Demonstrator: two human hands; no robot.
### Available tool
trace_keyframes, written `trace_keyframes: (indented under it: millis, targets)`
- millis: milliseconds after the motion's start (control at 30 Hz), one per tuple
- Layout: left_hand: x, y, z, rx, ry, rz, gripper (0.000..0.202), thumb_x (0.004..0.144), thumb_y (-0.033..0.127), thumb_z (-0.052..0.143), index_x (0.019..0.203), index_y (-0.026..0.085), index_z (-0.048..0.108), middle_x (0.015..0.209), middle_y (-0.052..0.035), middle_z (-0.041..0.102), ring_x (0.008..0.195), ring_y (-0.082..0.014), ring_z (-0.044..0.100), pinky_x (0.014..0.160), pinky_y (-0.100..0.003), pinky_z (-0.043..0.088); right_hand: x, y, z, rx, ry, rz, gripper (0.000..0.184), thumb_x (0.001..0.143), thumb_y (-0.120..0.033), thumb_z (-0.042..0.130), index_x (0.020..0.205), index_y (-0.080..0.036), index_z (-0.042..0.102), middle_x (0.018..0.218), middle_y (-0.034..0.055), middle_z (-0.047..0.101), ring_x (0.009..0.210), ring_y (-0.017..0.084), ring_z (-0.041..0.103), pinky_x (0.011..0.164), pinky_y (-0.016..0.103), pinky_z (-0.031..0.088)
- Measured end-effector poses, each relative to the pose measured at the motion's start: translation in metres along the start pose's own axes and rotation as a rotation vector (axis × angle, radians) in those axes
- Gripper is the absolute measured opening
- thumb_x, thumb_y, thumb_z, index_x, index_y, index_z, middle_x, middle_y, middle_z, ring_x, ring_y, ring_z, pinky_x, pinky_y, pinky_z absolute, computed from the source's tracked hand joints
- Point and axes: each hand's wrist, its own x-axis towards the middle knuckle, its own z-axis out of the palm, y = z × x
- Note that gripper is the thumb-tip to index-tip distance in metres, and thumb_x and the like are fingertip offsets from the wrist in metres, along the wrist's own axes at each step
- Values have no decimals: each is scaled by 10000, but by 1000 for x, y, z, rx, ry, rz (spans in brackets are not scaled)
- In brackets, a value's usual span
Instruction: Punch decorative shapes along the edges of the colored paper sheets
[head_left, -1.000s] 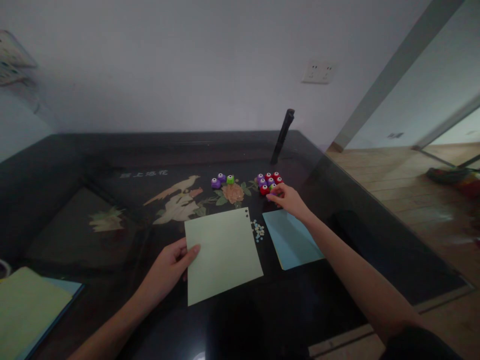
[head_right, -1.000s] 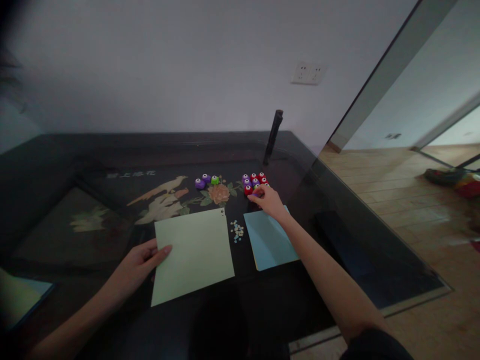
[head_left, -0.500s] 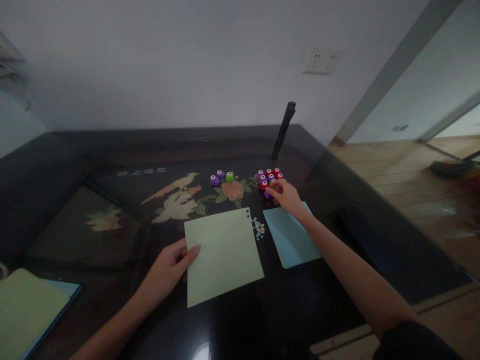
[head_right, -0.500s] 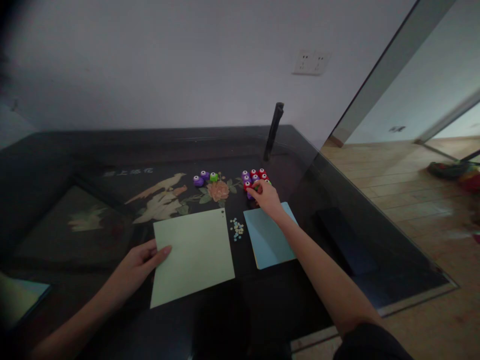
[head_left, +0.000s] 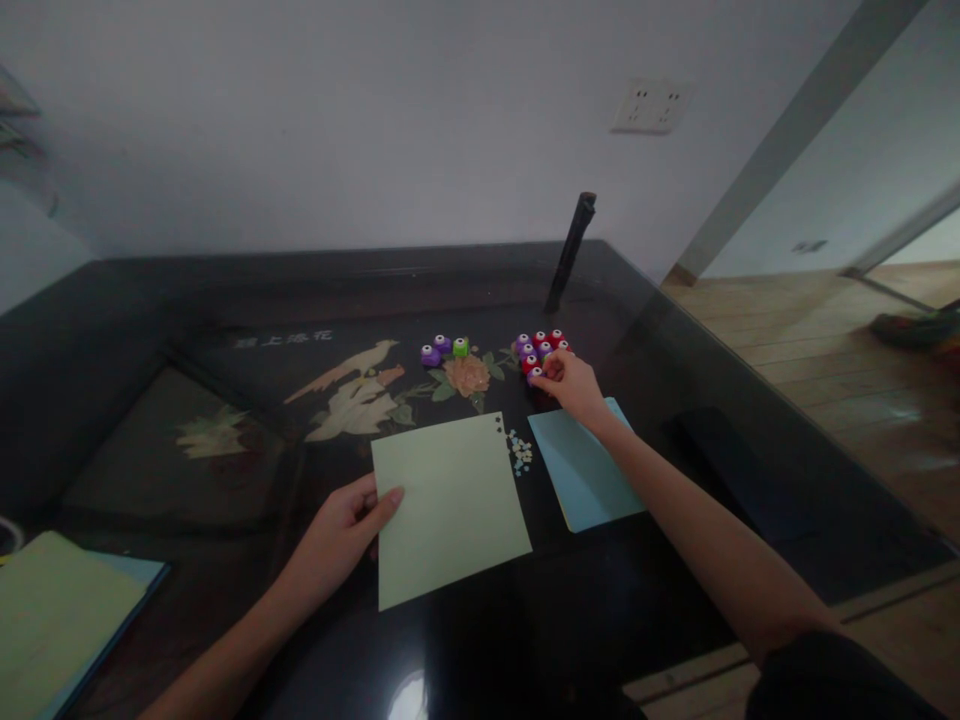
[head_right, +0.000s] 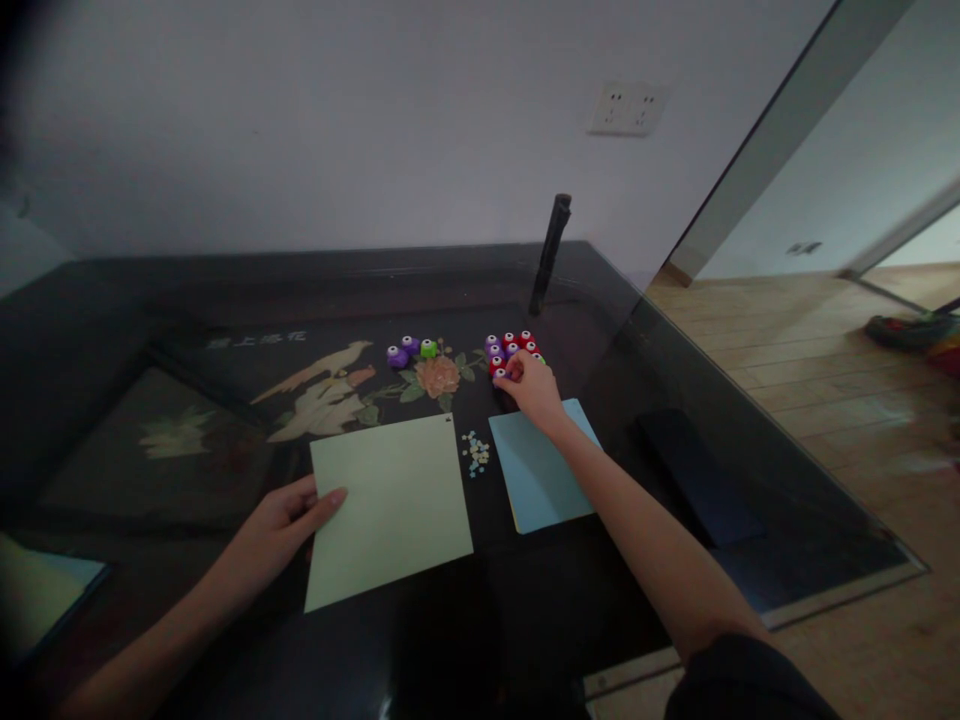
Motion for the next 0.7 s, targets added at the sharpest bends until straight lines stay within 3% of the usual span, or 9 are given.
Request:
trace_keyframes:
  millis: [367,533,567,667,700]
  targets:
    - [0,1,0,-31,12,11,385,772,523,607,859,150,645,583,5,588,536,-179,569,469,-258,436,-3,-4,-1,35,25,-3,254,652,-303,724,697,-209,493,626,-27,525,596,144,497,611,282,395]
    - [0,1,-1,-68,58,32,404,784,524,605,888,134,635,576,24,554,501,-144,517,464,-241,413,-28,-30,-11,104,59,-33,229,719,-358,670,726,-203,501,657,-12,522,590,131,476,586,268,397]
    - [0,1,-1,-75,68,37,405,783,521,609,891,132,633,575,26,550,497,-138,508,463,-237,408,-38,-39,-14,171,-16,-39,210,749,-369,640,741,-198,519,657,-6,542,577,127,487,566,262,397]
    - [1,-1,-1,-94,78,49,399,788,512,614,900,130,634,584,24,558,488,-125,487,453,-226,393,-67,-67,-16,377,-443,15,257,844,-434,518,810,-185,573,653,17,618,527,123,523,496,248,380]
    - [2,-2,-1,-98,76,57,395,792,510,612,900,131,635,583,24,558,483,-122,480,449,-225,389,-76,-74,-16,419,-533,55,252,838,-431,528,829,-185,577,648,14,628,516,120,531,476,240,367]
